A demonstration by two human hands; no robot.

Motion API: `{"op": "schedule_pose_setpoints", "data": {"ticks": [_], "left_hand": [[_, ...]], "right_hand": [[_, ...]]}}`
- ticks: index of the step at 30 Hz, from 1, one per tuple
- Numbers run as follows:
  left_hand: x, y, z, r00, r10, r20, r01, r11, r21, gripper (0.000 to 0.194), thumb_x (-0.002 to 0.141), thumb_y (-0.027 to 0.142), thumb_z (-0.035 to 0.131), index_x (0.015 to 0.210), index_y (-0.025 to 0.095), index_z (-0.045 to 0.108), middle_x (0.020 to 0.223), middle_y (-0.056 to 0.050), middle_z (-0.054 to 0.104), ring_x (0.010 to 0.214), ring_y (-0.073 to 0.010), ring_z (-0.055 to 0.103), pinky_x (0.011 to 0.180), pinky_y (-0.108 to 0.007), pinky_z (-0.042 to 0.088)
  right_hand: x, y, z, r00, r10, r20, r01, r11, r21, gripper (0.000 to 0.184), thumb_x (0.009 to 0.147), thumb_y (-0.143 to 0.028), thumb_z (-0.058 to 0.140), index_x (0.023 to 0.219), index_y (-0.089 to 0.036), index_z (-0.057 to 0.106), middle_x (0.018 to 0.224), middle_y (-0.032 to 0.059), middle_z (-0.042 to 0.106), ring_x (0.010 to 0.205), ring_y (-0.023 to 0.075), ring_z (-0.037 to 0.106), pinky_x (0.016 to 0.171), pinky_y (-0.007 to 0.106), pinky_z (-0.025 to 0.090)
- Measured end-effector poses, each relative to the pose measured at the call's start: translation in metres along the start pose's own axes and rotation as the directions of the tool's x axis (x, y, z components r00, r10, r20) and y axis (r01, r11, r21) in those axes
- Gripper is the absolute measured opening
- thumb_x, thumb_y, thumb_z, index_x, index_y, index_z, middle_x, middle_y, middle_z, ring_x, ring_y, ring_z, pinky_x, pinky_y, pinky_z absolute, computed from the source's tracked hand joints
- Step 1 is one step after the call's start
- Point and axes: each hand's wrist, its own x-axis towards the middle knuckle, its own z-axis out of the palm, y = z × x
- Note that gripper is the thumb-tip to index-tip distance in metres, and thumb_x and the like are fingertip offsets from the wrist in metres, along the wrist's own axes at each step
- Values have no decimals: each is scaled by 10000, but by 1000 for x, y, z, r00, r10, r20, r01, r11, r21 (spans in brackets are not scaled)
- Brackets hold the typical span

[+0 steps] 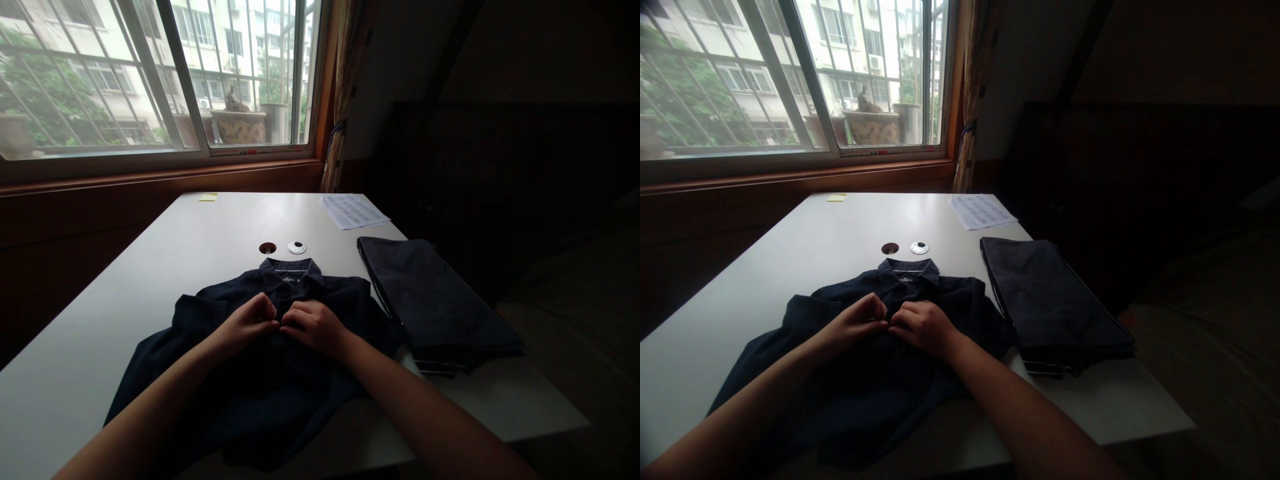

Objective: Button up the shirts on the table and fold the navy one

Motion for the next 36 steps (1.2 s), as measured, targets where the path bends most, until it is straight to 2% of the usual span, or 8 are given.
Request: {"op": "schedule_pose_setpoints", "data": {"ticks": [6, 13, 18, 25, 31, 36], "left_hand": [[-1, 2, 2, 1000, 1, -1, -1, 1000, 9, 286, 829, 356, 714, 835, 190, 481, 889, 8, 530, 813, -136, 509, 742, -255, 445], [1, 4, 1, 999, -15, -50, 14, 1000, -9, 294, 796, 364, 749, 873, 184, 529, 856, 16, 552, 795, -138, 529, 726, -261, 441], [3, 1, -1, 998, -47, -50, 46, 999, -13, 338, 772, 402, 765, 927, 180, 563, 860, 4, 584, 796, -148, 545, 722, -271, 432], [0, 6, 0, 998, -57, -36, 54, 995, -82, 342, 775, 383, 770, 876, 188, 508, 893, 9, 559, 796, -130, 519, 726, -261, 427], [1, 9, 2, 998, -53, -46, 48, 994, -100, 381, 761, 383, 775, 826, 190, 453, 862, 14, 516, 773, -122, 496, 701, -253, 418], [0, 6, 1, 999, -44, -28, 41, 995, -95, 363, 783, 346, 758, 803, 191, 430, 848, 25, 511, 752, -111, 478, 698, -248, 404]], "right_hand": [[-1, 0, 1, 1000, -12, -4, 12, 998, -61, 184, 964, -351, 584, 913, -191, 656, 838, 39, 671, 769, 156, 633, 719, 285, 450], [-1, -2, 0, 998, 6, -57, -10, 997, -80, 162, 953, -345, 591, 921, -195, 643, 833, 37, 667, 776, 166, 624, 736, 311, 434], [0, -2, 0, 998, 13, -69, -17, 999, -51, 144, 952, -333, 589, 926, -201, 639, 844, 40, 676, 789, 168, 631, 747, 316, 438], [1, -4, -2, 997, 17, -71, -15, 1000, 20, 151, 952, -338, 601, 916, -197, 644, 843, 37, 678, 774, 163, 638, 742, 304, 473], [0, -1, -3, 998, 55, -19, -52, 991, 127, 166, 934, -361, 635, 954, -197, 652, 898, 45, 678, 790, 161, 647, 762, 288, 516], [1, -1, -2, 998, 63, -5, -61, 986, 153, 125, 931, -319, 641, 964, -198, 651, 909, 43, 674, 794, 160, 645, 762, 286, 524]]}}
